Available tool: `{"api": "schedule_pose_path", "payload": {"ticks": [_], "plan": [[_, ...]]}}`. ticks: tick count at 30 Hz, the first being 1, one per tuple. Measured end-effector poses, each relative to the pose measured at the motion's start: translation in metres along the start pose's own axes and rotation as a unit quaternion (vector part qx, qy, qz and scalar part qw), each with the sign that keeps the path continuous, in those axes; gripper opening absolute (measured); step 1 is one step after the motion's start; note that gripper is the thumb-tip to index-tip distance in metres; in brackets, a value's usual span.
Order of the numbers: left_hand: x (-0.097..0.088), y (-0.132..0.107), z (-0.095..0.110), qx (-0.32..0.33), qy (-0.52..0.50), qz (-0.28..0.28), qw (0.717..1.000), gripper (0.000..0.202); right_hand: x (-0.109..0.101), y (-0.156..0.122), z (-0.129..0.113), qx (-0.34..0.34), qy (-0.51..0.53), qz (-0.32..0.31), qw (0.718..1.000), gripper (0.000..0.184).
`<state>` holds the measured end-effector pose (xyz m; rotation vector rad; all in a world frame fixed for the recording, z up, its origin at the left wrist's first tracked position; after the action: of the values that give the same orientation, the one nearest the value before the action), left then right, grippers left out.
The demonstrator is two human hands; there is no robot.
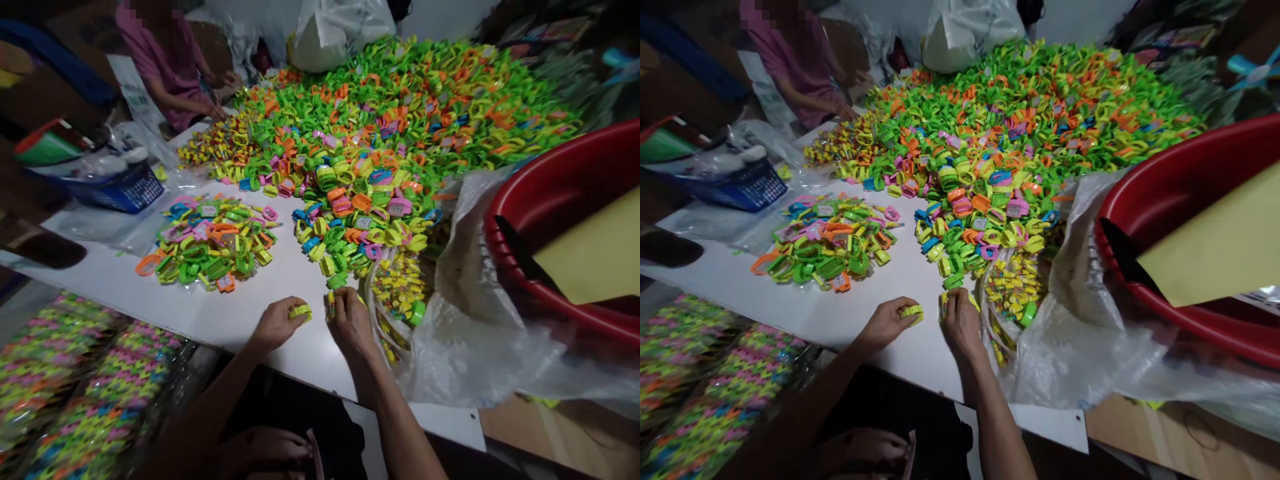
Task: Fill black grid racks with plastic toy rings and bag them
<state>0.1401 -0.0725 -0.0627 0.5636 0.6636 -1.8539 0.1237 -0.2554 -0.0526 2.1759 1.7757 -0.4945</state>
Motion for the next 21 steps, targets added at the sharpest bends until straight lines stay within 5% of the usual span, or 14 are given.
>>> {"api": "schedule_pose_path", "payload": {"ticks": [5,12,21], "plan": [[0.008,0.001,0.003,0.017,0.012,-0.007,1.000,0.024,0.003,-0.008,-0.001,-0.009,0.046,0.000,0.999,0.027],[-0.021,-0.008,0.002,0.041,0.032,0.048,0.997,0.024,0.009,-0.027,-0.037,-0.088,-0.068,-0.014,0.994,0.022],[-0.074,-0.047,-0.038,-0.077,0.118,0.090,0.986,0.026,0.096,-0.028,-0.070,-0.131,-0.186,-0.168,0.959,0.021]]}}
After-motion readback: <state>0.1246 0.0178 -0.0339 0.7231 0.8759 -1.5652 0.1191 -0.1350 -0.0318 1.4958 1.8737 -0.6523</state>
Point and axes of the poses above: each hand's wrist, its own y-axis towards the middle knuckle, its own x-axis out of the palm, z = x × y, the point moved 7 cm from there along y, towards the middle knuckle, and after that the axes turned 15 degrees about y, right-handed, at the moved point
